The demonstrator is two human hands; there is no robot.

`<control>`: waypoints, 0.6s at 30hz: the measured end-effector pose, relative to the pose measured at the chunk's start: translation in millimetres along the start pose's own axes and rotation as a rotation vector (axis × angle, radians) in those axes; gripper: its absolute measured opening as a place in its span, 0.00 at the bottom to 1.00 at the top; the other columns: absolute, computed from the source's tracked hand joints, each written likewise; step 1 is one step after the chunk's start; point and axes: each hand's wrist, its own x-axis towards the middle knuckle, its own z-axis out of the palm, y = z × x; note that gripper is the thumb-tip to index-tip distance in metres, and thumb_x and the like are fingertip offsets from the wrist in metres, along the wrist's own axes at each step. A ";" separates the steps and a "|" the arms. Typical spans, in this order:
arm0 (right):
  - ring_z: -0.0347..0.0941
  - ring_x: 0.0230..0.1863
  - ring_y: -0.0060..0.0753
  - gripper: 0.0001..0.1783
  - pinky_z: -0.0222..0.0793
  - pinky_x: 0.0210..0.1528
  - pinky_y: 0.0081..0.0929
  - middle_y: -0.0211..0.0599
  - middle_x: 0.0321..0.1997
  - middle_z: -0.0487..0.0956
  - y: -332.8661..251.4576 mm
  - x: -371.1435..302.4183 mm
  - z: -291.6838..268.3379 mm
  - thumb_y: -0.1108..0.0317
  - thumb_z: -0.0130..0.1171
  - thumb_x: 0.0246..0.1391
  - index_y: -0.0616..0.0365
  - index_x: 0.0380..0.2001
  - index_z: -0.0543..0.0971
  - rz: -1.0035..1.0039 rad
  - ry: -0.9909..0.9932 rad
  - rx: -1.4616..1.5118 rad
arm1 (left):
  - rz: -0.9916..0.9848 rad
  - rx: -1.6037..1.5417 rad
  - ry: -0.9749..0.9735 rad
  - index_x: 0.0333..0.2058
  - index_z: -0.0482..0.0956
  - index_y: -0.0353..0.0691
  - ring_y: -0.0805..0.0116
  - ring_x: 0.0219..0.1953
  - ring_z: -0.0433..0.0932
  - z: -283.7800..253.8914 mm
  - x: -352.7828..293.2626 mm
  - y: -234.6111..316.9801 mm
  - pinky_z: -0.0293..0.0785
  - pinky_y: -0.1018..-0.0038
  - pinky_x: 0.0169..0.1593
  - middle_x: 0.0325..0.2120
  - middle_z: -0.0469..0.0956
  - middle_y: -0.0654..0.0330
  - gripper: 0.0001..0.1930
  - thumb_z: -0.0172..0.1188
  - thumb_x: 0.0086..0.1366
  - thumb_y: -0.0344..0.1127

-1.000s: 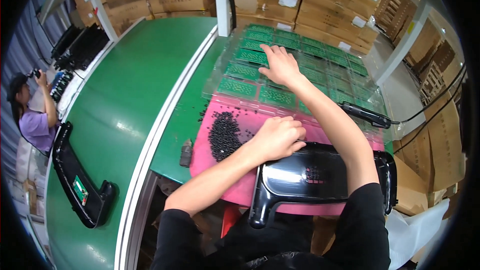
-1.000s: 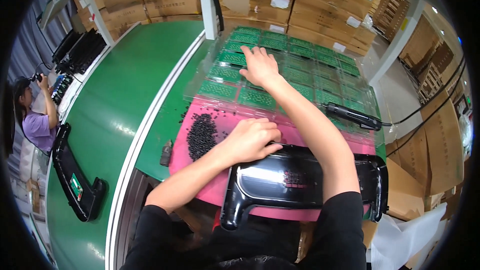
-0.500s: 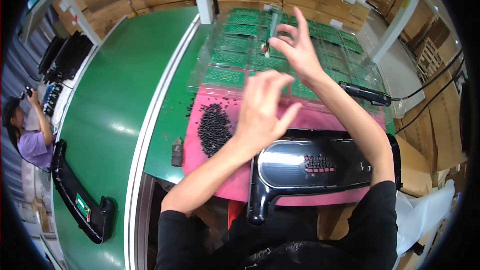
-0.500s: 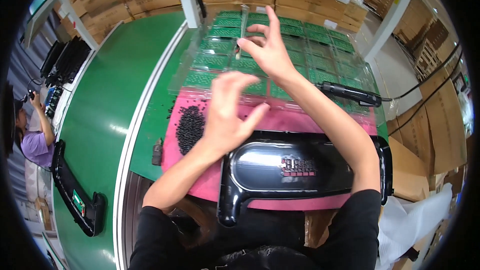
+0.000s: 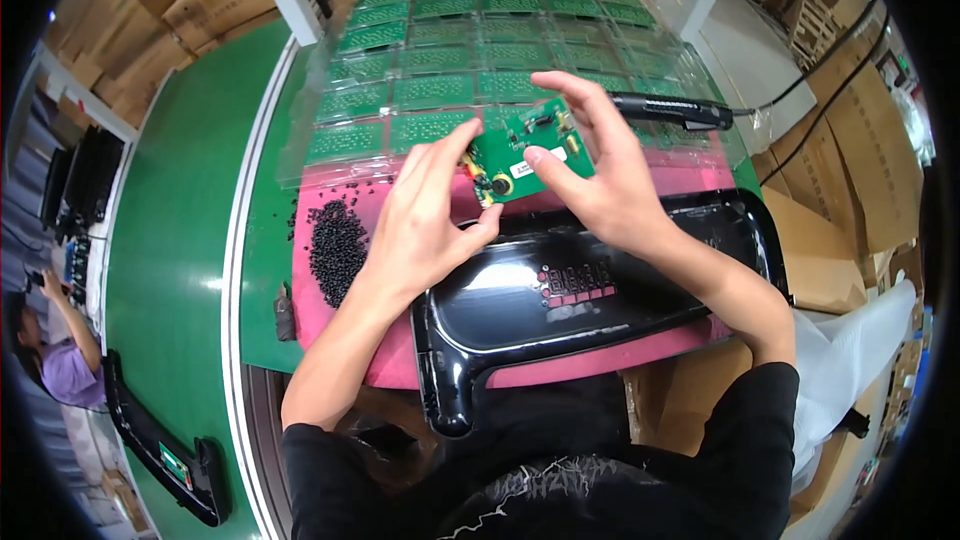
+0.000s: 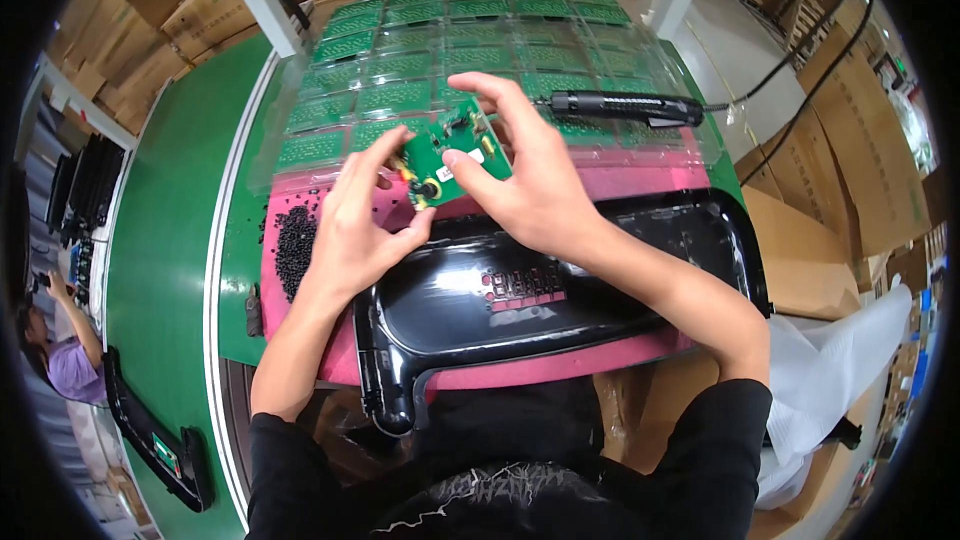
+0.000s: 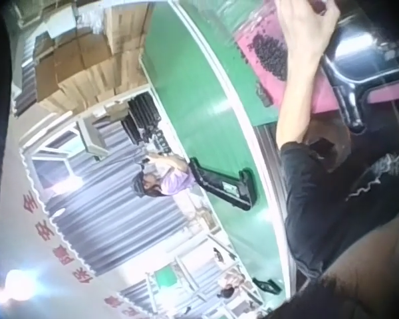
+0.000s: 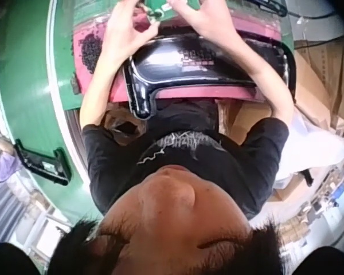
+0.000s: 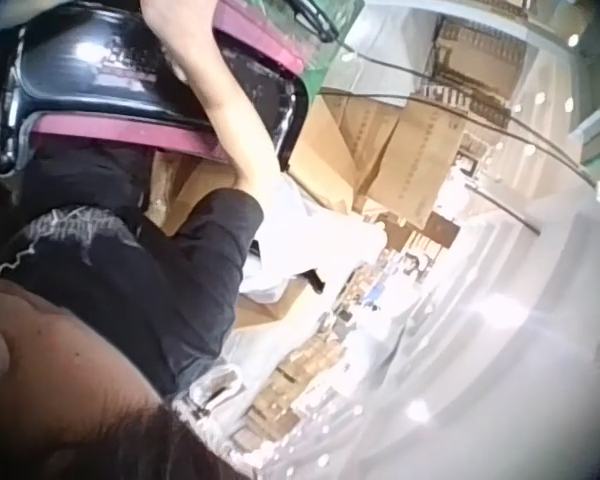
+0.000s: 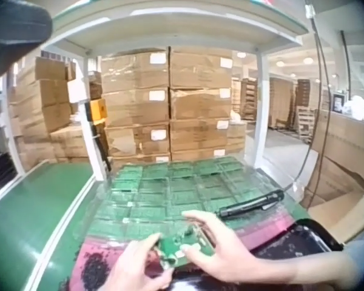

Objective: The recorder installs a PCB into a plastic housing and secures it with screws using an electric screwdriver.

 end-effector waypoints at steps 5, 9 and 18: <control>0.69 0.20 0.16 0.13 0.63 0.22 0.17 0.31 0.23 0.76 -16.1 -21.4 -34.3 0.72 0.69 0.50 0.60 0.39 0.78 -0.041 0.108 -0.354 | 0.333 0.080 0.021 0.56 0.72 0.31 0.50 0.47 0.78 -16.4 6.6 12.9 0.77 0.62 0.51 0.50 0.78 0.49 0.39 0.71 0.38 0.25; 0.68 0.21 0.11 0.07 0.62 0.24 0.13 0.27 0.21 0.76 -34.3 -53.5 -50.0 0.76 0.62 0.54 0.63 0.36 0.76 0.046 0.017 -0.359 | 0.414 0.010 -0.072 0.53 0.75 0.32 0.52 0.41 0.79 -18.0 5.5 18.2 0.77 0.63 0.45 0.46 0.80 0.51 0.37 0.73 0.39 0.29; 0.75 0.25 0.17 0.18 0.68 0.27 0.16 0.30 0.25 0.80 -45.6 -130.6 -71.5 0.78 0.67 0.50 0.63 0.45 0.75 0.384 -0.034 -0.032 | 0.430 -0.187 -0.389 0.41 0.81 0.30 0.56 0.32 0.79 -6.5 -4.0 32.8 0.76 0.66 0.35 0.35 0.81 0.53 0.30 0.78 0.39 0.41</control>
